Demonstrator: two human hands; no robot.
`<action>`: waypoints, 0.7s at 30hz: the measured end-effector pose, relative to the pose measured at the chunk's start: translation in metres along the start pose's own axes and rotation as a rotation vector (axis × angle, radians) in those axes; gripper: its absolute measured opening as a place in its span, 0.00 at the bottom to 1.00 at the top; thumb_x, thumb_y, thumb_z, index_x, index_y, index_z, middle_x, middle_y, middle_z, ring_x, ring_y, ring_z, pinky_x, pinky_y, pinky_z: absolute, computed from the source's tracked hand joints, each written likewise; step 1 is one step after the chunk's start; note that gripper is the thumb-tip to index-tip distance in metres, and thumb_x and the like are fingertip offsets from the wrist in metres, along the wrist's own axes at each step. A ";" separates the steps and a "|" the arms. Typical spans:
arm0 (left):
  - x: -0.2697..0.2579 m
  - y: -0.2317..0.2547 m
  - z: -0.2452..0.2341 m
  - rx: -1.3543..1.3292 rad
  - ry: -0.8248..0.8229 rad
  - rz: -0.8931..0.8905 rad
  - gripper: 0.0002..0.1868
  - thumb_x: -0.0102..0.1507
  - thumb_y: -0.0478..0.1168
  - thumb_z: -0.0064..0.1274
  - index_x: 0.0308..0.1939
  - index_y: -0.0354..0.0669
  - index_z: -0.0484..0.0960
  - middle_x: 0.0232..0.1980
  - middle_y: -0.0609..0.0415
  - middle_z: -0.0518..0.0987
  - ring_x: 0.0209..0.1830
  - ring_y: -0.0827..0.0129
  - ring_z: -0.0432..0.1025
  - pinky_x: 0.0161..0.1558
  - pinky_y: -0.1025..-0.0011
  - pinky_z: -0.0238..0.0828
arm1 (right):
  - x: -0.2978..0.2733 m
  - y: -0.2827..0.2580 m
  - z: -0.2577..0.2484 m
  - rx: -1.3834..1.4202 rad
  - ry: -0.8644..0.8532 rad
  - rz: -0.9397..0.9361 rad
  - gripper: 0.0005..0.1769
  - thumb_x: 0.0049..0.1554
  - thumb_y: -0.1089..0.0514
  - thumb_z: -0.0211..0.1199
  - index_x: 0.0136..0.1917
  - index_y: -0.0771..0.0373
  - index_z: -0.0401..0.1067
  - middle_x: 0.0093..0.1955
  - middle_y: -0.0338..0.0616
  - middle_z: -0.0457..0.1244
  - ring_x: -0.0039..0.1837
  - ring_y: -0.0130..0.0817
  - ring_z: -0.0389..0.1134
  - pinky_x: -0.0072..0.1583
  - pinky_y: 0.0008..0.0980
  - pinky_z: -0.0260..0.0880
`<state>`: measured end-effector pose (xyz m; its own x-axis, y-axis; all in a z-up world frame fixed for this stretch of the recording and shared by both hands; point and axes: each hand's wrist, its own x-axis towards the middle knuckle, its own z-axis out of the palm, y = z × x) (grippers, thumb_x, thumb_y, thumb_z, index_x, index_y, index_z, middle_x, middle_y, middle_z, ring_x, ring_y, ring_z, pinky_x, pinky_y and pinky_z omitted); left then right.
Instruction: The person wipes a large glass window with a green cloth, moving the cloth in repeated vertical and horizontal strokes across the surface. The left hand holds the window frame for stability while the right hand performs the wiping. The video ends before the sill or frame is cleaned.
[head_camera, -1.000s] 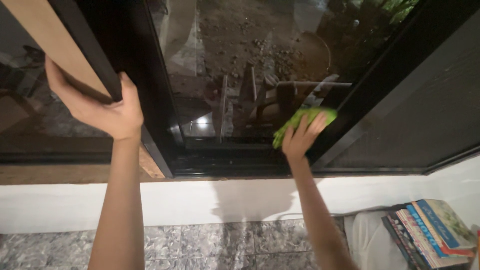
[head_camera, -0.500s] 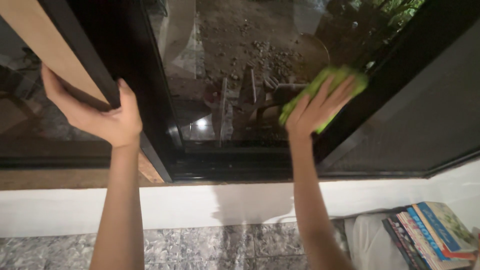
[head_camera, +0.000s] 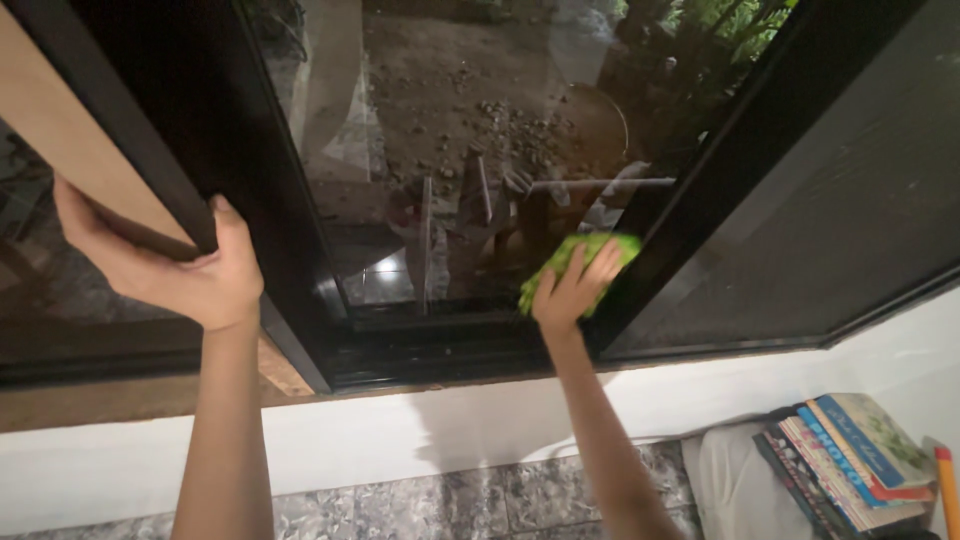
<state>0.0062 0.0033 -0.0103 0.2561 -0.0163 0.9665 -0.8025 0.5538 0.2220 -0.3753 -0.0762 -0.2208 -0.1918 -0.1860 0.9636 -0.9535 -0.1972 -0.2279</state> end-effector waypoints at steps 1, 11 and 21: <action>-0.001 -0.001 0.000 -0.004 -0.003 0.000 0.42 0.68 0.37 0.64 0.78 0.44 0.52 0.75 0.40 0.63 0.76 0.38 0.66 0.79 0.47 0.63 | 0.019 -0.002 0.001 -0.004 0.000 0.002 0.32 0.59 0.57 0.51 0.75 0.68 0.58 0.83 0.68 0.38 0.84 0.71 0.38 0.82 0.68 0.35; -0.002 -0.005 0.000 0.036 -0.007 -0.004 0.44 0.68 0.38 0.64 0.79 0.46 0.50 0.77 0.42 0.61 0.77 0.38 0.65 0.80 0.44 0.64 | 0.126 -0.153 0.027 -0.105 0.139 0.079 0.36 0.69 0.44 0.36 0.85 0.52 0.32 0.87 0.49 0.32 0.86 0.55 0.39 0.84 0.66 0.44; 0.000 -0.010 -0.004 0.041 -0.011 0.039 0.44 0.69 0.38 0.66 0.79 0.46 0.51 0.76 0.43 0.61 0.77 0.41 0.65 0.80 0.47 0.65 | -0.008 -0.150 0.026 0.099 -0.056 -0.666 0.24 0.61 0.43 0.66 0.69 0.40 0.67 0.59 0.35 0.68 0.55 0.28 0.70 0.54 0.36 0.71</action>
<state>0.0161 0.0008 -0.0130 0.2183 -0.0050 0.9759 -0.8333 0.5195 0.1890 -0.2248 -0.0705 -0.1975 0.4442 -0.0433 0.8949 -0.8377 -0.3741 0.3978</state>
